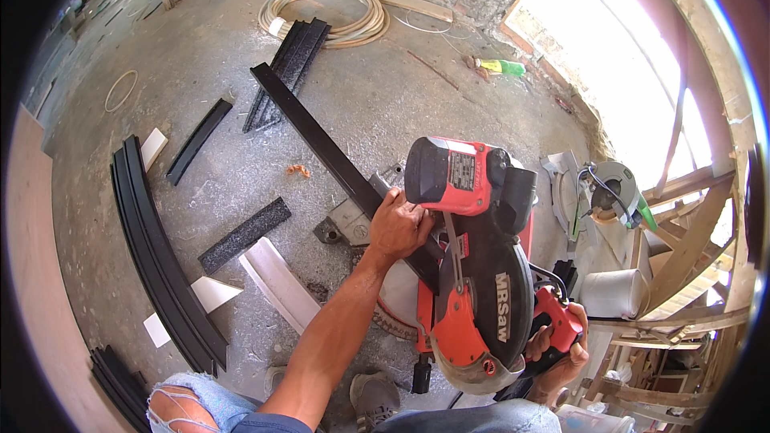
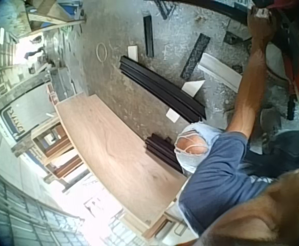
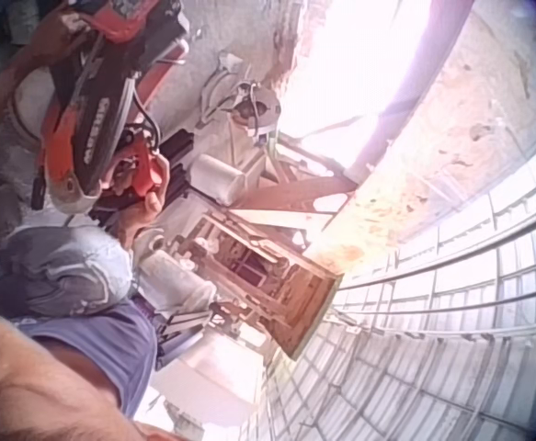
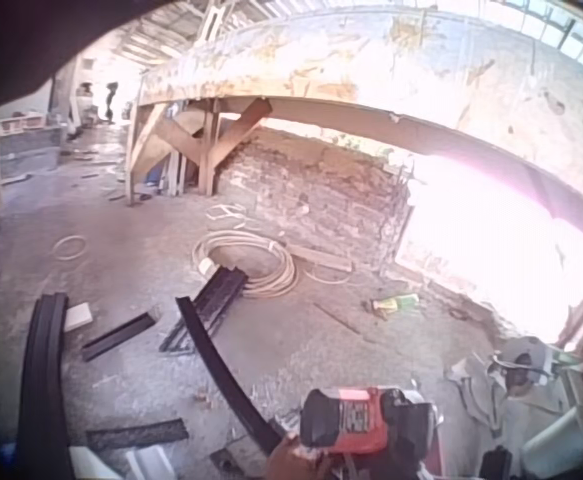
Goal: The person uses a miter saw to cut a long black plank, then picks up the cut piece and wipes sawdust off its surface by hand.
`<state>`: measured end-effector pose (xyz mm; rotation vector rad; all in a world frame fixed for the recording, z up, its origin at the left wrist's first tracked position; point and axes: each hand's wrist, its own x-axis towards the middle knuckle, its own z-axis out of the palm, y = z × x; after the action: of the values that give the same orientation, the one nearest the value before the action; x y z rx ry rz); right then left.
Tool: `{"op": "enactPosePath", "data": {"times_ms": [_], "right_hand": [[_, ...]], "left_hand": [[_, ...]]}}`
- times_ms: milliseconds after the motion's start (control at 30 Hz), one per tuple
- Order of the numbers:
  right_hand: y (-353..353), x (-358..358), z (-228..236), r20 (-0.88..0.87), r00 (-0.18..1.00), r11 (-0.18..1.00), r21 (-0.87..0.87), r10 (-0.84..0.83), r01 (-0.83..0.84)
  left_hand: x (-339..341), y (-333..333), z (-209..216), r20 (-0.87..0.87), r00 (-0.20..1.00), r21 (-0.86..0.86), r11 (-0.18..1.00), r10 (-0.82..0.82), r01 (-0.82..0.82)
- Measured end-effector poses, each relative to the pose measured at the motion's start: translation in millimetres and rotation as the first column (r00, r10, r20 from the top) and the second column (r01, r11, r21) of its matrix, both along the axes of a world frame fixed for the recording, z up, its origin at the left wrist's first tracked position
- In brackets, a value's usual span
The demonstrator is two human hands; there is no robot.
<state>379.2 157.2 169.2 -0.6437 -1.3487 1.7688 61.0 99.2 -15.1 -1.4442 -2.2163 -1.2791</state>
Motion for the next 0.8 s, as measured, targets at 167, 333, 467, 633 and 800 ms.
{"op": "enactPosePath", "data": {"times_ms": [167,333,467,633,800], "right_hand": [[-3.1,-2.3,-0.4,-0.01,1.0,1.0,-0.013,-0.022,0.022],[0.0,1.0,-2.3,-0.008,1.0,1.0,0.007,0.02,-0.02],[0.1,-1.5,-1.4,-0.003,1.0,1.0,0.004,0.011,-0.011],[1.5,1.1,-1.2,0.004,1.0,1.0,0.015,0.013,-0.013],[-0.2,-1.0,-2.7,0.01,0.999,0.999,0.001,-0.033,0.033]], "left_hand": [[-1.8,-0.2,-1.8,-0.018,1.0,0.049,0.999,0.005,-0.004],[-1.3,-1.4,-2.4,0.005,1.0,-0.003,1.0,-0.011,0.011],[-1.2,-1.0,-3.8,-0.013,1.0,0.03,1.0,-0.003,0.004],[0.2,0.6,-4.1,-0.008,1.0,0.027,1.0,-0.002,0.002],[-1.9,-1.7,-5.3,-0.018,1.0,0.011,1.0,0.003,-0.002]]}}
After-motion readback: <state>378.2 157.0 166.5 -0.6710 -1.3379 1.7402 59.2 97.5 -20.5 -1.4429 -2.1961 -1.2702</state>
